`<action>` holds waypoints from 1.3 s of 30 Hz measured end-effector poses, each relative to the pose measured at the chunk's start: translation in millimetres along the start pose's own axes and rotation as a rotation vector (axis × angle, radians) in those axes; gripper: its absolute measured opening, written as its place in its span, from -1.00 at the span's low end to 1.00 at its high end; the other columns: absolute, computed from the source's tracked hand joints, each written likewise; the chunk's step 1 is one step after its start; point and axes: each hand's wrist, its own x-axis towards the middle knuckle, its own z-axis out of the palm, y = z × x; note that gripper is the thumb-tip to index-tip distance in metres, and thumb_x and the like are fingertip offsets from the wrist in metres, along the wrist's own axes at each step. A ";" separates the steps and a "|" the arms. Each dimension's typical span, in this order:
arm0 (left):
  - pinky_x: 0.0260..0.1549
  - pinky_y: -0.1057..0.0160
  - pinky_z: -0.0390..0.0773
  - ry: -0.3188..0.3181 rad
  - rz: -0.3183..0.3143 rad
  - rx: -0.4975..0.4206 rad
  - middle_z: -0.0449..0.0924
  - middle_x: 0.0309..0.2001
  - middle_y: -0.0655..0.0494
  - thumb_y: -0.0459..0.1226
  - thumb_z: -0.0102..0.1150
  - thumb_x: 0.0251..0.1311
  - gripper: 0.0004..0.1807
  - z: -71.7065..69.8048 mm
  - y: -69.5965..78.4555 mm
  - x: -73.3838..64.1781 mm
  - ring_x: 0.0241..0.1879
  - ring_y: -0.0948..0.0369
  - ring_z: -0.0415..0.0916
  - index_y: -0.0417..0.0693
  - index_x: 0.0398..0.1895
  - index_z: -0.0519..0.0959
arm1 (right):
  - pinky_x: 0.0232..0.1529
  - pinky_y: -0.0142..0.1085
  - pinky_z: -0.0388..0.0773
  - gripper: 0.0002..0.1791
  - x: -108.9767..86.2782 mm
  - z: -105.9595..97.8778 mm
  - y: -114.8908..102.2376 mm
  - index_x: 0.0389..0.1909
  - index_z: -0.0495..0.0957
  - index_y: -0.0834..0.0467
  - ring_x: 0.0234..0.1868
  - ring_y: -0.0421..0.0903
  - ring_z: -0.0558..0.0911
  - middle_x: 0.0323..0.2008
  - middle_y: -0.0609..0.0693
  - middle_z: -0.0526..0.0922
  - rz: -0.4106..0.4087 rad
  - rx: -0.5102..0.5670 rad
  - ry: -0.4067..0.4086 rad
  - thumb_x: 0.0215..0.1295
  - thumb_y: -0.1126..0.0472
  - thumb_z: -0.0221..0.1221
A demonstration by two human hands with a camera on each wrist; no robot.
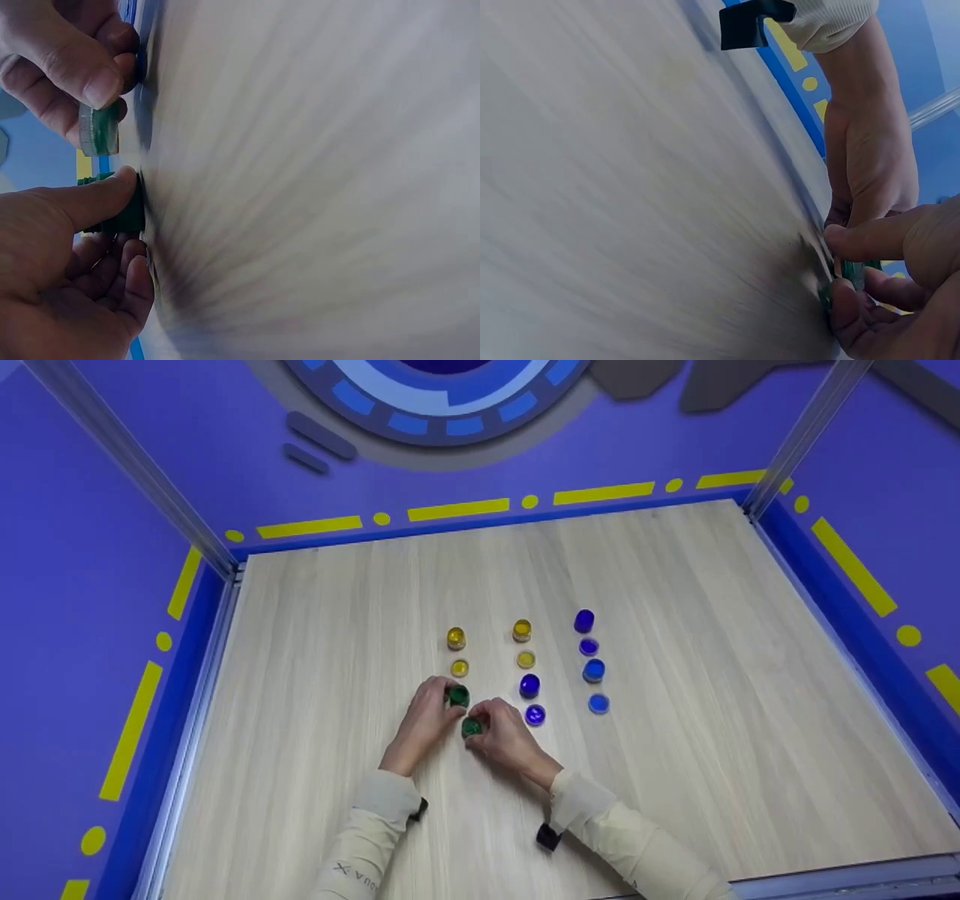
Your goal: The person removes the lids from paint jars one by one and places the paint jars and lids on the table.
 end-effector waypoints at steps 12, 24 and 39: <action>0.07 -0.01 0.50 0.012 0.013 -0.021 0.54 -0.04 -0.08 -0.40 0.44 0.20 -0.63 0.2 -0.3 1.3 -0.02 0.04 0.49 -0.25 0.03 0.53 | -0.12 -0.17 0.53 -0.63 2.7 4.4 3.2 -0.22 0.63 0.30 -0.22 -0.10 0.54 -0.28 0.07 0.63 -0.058 -0.055 0.045 -0.02 0.35 0.56; 0.04 -0.02 0.49 0.027 0.041 -0.035 0.55 -0.06 -0.07 -0.31 0.47 0.20 -0.58 0.9 -4.5 -0.5 -0.05 0.04 0.49 -0.24 0.05 0.54 | -0.15 -0.19 0.54 -0.61 3.3 10.0 5.6 -0.21 0.64 0.31 -0.25 -0.10 0.53 -0.29 0.07 0.62 -0.072 -0.070 0.048 -0.05 0.33 0.58; 0.04 -0.03 0.50 0.021 0.027 -0.046 0.57 -0.06 -0.06 -0.34 0.51 0.15 -0.57 -1.5 -7.2 1.7 -0.05 0.02 0.52 -0.23 0.05 0.56 | -0.19 -0.19 0.52 -0.62 1.8 17.3 1.7 -0.21 0.65 0.28 -0.29 -0.13 0.50 -0.30 0.03 0.57 -0.054 -0.074 0.050 -0.03 0.28 0.58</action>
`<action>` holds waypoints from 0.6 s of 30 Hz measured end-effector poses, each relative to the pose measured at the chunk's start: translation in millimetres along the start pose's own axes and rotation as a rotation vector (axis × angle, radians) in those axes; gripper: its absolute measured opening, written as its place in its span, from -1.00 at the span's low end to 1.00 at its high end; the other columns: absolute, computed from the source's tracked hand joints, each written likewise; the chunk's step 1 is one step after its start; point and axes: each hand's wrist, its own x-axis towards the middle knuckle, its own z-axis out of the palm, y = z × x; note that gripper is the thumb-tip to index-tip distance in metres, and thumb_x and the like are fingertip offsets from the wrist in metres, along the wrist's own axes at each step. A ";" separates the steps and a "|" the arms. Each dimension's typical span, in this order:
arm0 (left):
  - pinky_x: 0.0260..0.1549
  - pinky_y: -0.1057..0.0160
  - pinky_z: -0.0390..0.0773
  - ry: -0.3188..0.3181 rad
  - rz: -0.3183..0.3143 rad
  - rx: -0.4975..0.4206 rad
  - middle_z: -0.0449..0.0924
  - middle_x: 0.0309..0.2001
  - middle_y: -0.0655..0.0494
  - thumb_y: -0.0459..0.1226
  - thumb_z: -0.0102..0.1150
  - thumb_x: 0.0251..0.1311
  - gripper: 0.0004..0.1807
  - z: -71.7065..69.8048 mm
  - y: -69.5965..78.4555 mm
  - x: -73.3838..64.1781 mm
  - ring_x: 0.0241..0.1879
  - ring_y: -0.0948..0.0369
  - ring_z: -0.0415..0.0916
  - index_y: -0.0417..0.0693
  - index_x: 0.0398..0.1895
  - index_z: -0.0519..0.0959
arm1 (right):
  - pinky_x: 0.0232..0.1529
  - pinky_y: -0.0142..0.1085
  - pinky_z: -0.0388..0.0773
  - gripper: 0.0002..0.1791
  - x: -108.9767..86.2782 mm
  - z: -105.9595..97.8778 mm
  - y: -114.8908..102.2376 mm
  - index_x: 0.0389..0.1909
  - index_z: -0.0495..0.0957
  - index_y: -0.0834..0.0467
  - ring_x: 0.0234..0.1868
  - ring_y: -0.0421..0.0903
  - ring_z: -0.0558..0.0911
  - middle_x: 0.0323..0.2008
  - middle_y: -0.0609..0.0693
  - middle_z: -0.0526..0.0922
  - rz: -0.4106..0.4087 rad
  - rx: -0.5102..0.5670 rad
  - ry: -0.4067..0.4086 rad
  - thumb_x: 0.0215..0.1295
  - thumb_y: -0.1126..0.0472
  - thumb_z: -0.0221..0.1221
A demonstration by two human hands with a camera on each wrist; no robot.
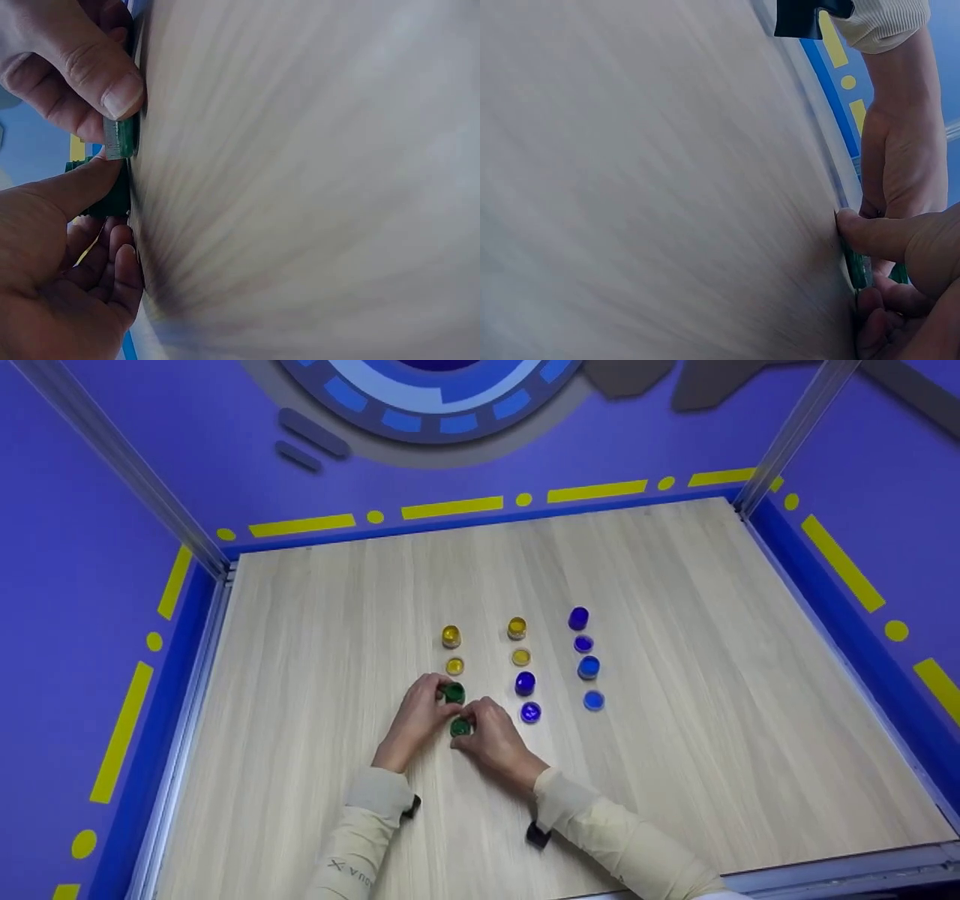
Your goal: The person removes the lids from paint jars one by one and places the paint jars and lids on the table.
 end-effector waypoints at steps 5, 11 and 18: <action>0.00 -0.01 0.50 -0.001 0.003 0.001 0.56 -0.08 -0.04 -0.34 0.52 0.12 -0.56 -1.2 -0.7 0.0 -0.08 0.05 0.51 -0.22 0.04 0.57 | -0.19 -0.21 0.53 -0.62 -0.6 1.8 -0.6 -0.21 0.65 0.27 -0.29 -0.15 0.50 -0.30 0.03 0.57 0.009 -0.010 0.001 -0.03 0.28 0.58; -0.01 0.00 0.51 -0.014 -0.006 -0.005 0.56 -0.10 -0.05 -0.34 0.53 0.11 -0.56 -2.9 -0.9 0.1 -0.09 0.04 0.51 -0.25 0.03 0.58 | -0.18 -0.21 0.53 -0.60 -0.9 3.1 -1.9 -0.20 0.65 0.27 -0.28 -0.15 0.50 -0.29 0.01 0.57 0.021 -0.036 0.015 -0.02 0.23 0.59; 0.07 -0.01 0.49 -0.023 0.000 0.022 0.54 -0.01 -0.11 -0.41 0.44 0.19 -0.54 -7.3 1.2 -7.6 0.00 0.00 0.50 -0.30 0.13 0.52 | -0.14 -0.18 0.53 -0.49 -2.5 -2.2 0.8 -0.11 0.63 0.31 -0.23 -0.11 0.52 -0.22 0.06 0.59 -0.004 -0.012 -0.002 0.03 0.12 0.59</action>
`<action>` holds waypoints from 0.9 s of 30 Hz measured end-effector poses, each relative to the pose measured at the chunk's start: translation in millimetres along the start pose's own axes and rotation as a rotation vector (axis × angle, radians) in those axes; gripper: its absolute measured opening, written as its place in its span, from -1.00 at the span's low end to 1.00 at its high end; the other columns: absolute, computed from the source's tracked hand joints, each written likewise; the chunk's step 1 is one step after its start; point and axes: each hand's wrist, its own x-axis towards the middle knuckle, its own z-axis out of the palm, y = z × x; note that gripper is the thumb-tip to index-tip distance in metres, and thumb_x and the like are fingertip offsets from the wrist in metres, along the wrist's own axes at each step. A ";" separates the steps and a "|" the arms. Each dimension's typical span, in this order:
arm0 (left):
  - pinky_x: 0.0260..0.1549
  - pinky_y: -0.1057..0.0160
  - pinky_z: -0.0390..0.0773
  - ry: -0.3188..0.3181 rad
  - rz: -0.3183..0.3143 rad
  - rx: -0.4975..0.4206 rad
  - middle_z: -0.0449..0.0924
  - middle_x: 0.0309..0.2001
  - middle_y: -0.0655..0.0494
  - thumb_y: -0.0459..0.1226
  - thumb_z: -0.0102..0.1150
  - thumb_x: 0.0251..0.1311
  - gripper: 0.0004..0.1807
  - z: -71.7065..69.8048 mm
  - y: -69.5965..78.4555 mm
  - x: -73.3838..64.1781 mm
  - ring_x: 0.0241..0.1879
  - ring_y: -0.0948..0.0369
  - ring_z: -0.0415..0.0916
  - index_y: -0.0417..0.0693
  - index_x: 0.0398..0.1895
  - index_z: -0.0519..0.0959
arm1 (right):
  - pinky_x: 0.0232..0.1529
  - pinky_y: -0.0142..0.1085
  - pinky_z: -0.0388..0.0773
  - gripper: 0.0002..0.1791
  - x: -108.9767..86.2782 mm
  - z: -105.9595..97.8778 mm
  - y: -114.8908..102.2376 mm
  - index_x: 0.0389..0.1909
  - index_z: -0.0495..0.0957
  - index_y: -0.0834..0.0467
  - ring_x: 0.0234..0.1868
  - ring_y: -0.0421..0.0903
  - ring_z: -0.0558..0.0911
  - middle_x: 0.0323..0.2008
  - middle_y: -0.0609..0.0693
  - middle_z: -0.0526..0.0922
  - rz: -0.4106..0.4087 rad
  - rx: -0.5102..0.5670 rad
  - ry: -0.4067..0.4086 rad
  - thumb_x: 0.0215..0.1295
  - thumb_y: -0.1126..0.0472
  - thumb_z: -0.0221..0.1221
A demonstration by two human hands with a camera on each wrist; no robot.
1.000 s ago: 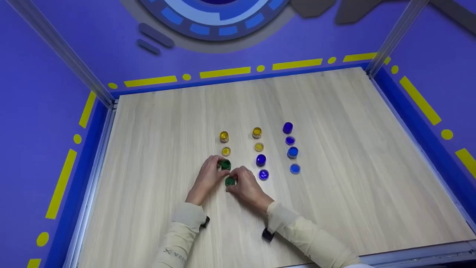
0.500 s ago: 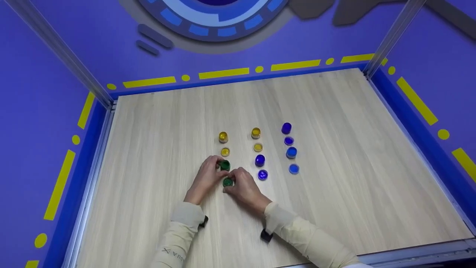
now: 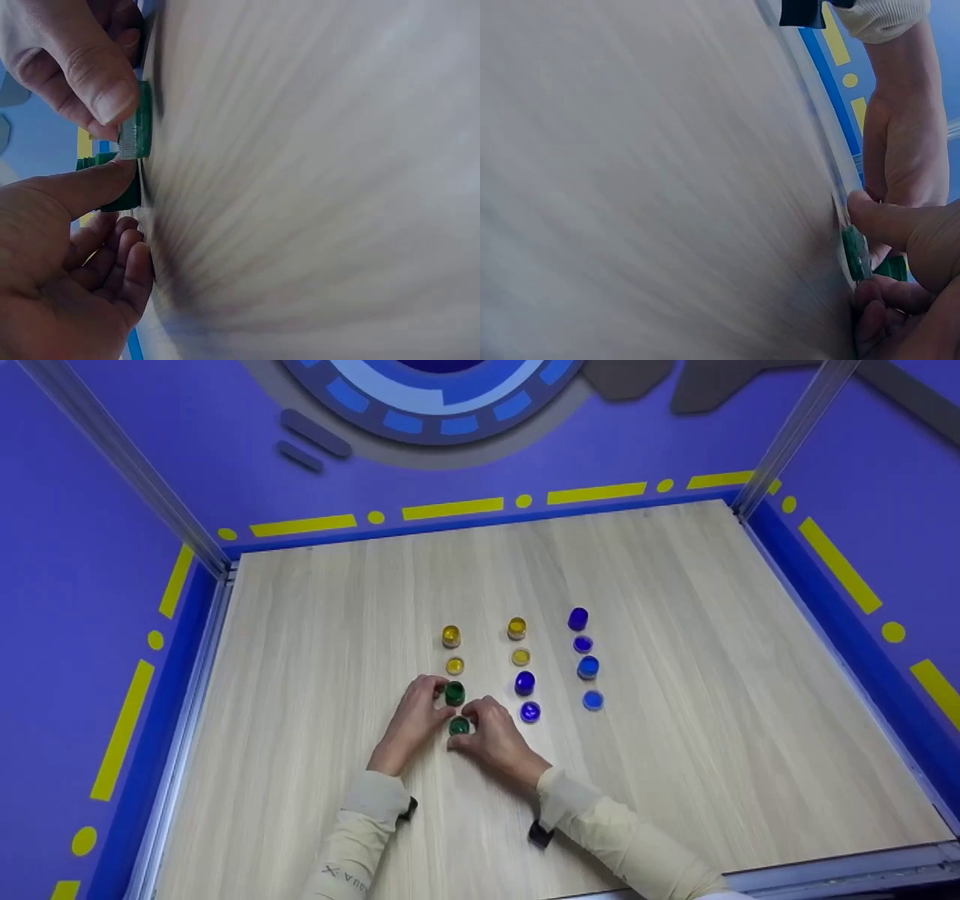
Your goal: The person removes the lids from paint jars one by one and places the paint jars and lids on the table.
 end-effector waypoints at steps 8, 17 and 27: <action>0.27 -0.04 0.40 0.068 -0.050 0.094 0.51 0.21 -0.17 -0.34 0.37 0.30 -0.50 -8.7 0.8 -19.0 0.25 -0.06 0.44 -0.28 0.25 0.46 | -0.15 -0.23 0.49 -0.46 -8.5 -16.4 1.2 0.17 0.55 0.33 -0.18 -0.12 0.48 -0.12 0.06 0.57 -0.020 0.041 -0.092 0.35 0.04 0.38; 0.36 -0.18 0.26 0.156 0.021 0.184 0.27 0.48 -0.26 -0.15 0.39 0.32 -0.36 -24.3 6.5 -41.9 0.44 -0.15 0.26 -0.28 0.35 0.45 | 0.39 0.05 0.33 -0.35 -22.6 -43.7 -5.3 0.44 0.38 0.26 0.43 0.11 0.38 0.41 0.17 0.42 -0.110 -0.030 -0.103 0.52 -0.07 0.17; 0.44 -0.24 0.07 0.216 0.135 0.339 0.08 0.57 -0.29 0.04 0.26 0.38 -0.17 -41.2 18.8 -51.0 0.57 -0.20 -0.03 -0.33 0.49 0.29 | 0.49 0.22 0.01 -0.16 -27.6 -90.2 12.1 0.60 0.12 0.23 0.63 0.18 -0.10 0.61 0.15 0.06 -0.268 -0.330 -0.090 0.55 -0.22 0.03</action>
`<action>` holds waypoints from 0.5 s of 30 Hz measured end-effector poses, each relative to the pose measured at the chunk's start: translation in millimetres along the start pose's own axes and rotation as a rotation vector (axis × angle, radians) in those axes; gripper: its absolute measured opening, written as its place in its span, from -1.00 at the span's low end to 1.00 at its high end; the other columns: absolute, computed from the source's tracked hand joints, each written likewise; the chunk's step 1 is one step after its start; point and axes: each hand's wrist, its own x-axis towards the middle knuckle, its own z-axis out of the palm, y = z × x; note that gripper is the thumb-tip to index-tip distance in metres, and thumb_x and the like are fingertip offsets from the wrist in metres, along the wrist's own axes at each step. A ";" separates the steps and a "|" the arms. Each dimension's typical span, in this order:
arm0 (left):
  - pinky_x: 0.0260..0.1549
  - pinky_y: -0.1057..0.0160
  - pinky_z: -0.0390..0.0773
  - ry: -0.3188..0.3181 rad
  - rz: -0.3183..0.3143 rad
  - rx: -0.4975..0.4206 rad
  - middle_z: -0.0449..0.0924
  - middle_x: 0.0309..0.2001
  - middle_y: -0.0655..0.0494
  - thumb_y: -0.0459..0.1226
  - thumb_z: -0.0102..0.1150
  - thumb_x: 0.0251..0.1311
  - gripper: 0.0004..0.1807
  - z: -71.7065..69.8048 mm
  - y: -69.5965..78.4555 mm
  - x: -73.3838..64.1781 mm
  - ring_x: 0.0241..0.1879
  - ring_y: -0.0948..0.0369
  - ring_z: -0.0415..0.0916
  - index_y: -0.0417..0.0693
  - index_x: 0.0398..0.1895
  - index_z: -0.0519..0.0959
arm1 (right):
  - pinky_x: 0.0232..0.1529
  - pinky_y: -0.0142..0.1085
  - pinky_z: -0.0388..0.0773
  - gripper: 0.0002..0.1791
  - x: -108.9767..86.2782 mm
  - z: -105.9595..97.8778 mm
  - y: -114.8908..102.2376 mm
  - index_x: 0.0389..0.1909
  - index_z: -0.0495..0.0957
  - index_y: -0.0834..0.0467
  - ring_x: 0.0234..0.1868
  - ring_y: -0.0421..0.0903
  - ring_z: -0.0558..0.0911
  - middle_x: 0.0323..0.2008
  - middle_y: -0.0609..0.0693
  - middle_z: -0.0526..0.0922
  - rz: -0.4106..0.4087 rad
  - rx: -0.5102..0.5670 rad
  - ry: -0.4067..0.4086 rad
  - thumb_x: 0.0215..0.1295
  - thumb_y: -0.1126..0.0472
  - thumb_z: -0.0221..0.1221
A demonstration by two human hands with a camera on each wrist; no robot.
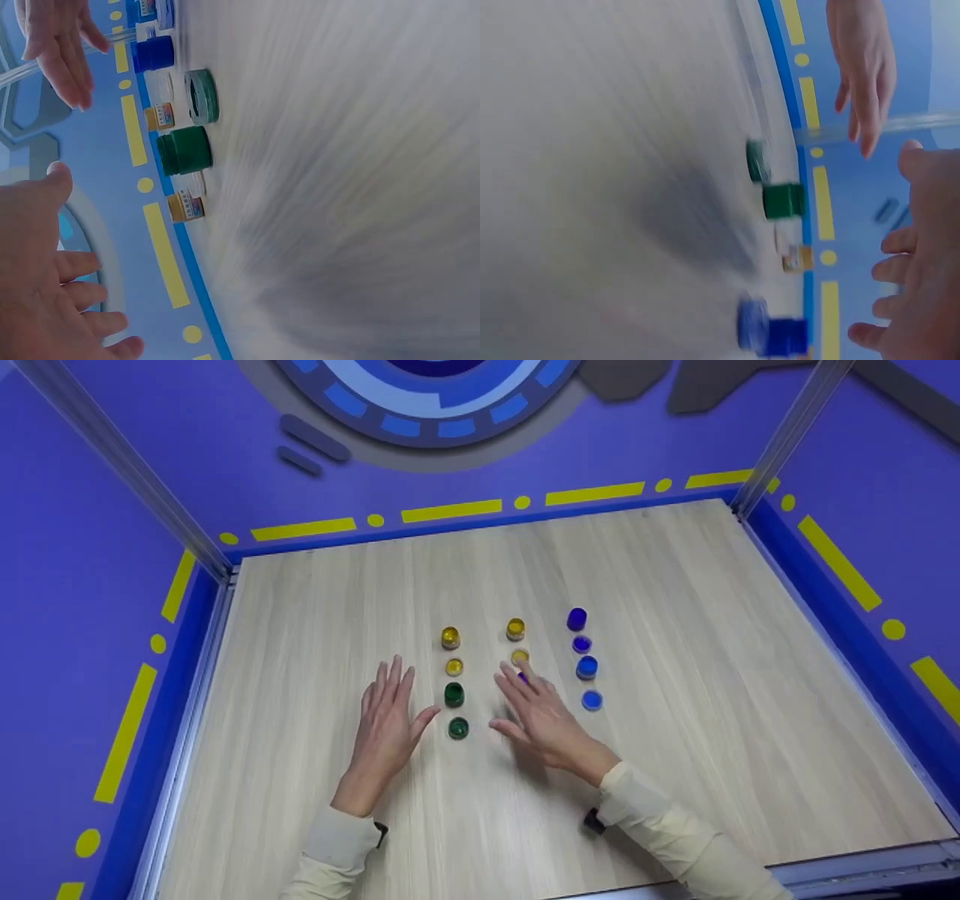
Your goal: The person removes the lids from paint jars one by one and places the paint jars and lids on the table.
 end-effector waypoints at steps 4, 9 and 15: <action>0.46 -0.26 -0.02 0.002 0.004 0.031 0.03 0.59 -0.28 0.08 0.23 0.39 -0.12 -7.1 -3.9 -1.2 0.59 -0.20 -0.13 -0.32 0.54 0.22 | 0.49 0.25 -0.06 -0.15 -1.4 -19.9 22.1 0.58 0.12 0.29 0.60 0.29 -0.06 0.60 0.24 0.06 -0.019 -0.125 0.026 0.54 -0.17 0.07; 0.48 -0.23 -0.10 0.008 -0.022 0.062 -0.02 0.61 -0.24 0.11 0.20 0.40 -0.09 -18.6 -15.8 -1.8 0.60 -0.17 -0.18 -0.27 0.58 0.16 | 0.50 0.27 -0.17 -0.17 -3.0 -41.9 50.3 0.56 0.15 0.32 0.58 0.35 -0.05 0.58 0.28 0.05 0.026 -0.258 0.047 0.52 -0.14 0.08; 0.49 -0.24 -0.19 0.005 -0.072 0.080 -0.07 0.62 -0.25 0.12 0.18 0.41 -0.08 -32.3 -36.9 -6.6 0.61 -0.18 -0.24 -0.25 0.60 0.12 | 0.51 0.24 -0.28 -0.15 -10.9 -68.9 80.3 0.62 0.03 0.24 0.62 0.28 -0.17 0.63 0.22 -0.06 0.149 -0.267 0.037 0.56 -0.15 0.04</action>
